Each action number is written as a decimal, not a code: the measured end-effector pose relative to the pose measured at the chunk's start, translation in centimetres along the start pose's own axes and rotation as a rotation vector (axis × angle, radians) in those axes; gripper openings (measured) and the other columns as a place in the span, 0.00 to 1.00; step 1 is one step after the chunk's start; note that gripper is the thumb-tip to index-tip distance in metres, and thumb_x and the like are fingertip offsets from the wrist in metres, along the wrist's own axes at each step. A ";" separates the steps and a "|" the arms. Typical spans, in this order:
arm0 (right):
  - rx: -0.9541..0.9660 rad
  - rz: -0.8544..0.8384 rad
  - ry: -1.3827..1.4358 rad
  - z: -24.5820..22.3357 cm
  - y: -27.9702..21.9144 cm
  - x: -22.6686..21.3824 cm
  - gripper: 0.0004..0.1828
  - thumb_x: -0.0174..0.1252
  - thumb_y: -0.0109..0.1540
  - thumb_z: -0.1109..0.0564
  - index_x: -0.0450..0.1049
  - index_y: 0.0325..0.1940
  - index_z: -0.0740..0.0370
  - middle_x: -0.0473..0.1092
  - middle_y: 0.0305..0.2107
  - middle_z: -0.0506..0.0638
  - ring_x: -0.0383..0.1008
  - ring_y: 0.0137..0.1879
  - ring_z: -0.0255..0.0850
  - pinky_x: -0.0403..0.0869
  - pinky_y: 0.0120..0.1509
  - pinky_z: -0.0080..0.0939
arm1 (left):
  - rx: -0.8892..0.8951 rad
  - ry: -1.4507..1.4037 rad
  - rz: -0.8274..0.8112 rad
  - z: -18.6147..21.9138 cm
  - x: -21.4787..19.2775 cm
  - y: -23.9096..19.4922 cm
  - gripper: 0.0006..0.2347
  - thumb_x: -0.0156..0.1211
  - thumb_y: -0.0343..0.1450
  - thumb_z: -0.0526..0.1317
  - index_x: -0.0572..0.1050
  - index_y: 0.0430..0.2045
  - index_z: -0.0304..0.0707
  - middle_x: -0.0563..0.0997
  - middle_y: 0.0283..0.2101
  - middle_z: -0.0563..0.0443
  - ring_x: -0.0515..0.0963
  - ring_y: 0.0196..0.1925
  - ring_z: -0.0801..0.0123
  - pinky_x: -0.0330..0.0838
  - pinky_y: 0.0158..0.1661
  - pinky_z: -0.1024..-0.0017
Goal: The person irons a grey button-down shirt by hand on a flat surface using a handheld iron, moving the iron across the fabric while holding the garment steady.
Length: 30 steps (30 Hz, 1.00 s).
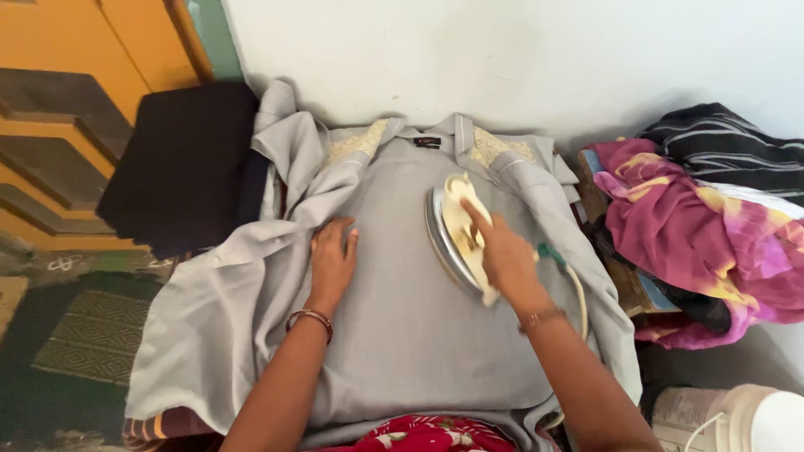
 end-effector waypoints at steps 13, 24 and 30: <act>0.052 0.053 -0.131 1.6 -8.9 -3.2 0.43 0.51 0.59 0.66 0.57 0.73 0.28 0.73 0.48 0.48 0.78 0.32 0.53 0.75 0.33 0.55 | 0.160 0.231 -0.105 2.9 1.3 -0.4 0.16 0.61 0.70 0.39 0.75 0.50 0.34 0.72 0.63 0.40 0.64 0.71 0.51 0.49 0.68 0.48; 0.046 0.245 -0.213 5.0 6.0 -1.0 0.49 0.55 0.58 0.70 0.56 0.76 0.29 0.70 0.44 0.57 0.76 0.39 0.59 0.74 0.42 0.59 | 0.122 0.111 -0.015 1.4 0.5 -0.1 0.13 0.61 0.71 0.35 0.76 0.49 0.35 0.77 0.58 0.43 0.71 0.65 0.53 0.57 0.66 0.52; -0.051 0.108 -0.137 3.3 0.4 -2.1 0.51 0.51 0.57 0.73 0.55 0.79 0.31 0.69 0.45 0.58 0.76 0.38 0.59 0.75 0.44 0.58 | 0.096 0.081 0.002 0.7 0.4 -0.4 0.12 0.61 0.71 0.34 0.76 0.48 0.34 0.77 0.57 0.41 0.71 0.66 0.50 0.57 0.65 0.54</act>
Point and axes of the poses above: each hand's wrist, its own y-axis towards the middle knuckle, its own x-axis out of the palm, z = x × y, the point moved 10 cm from there along y, towards the middle knuckle
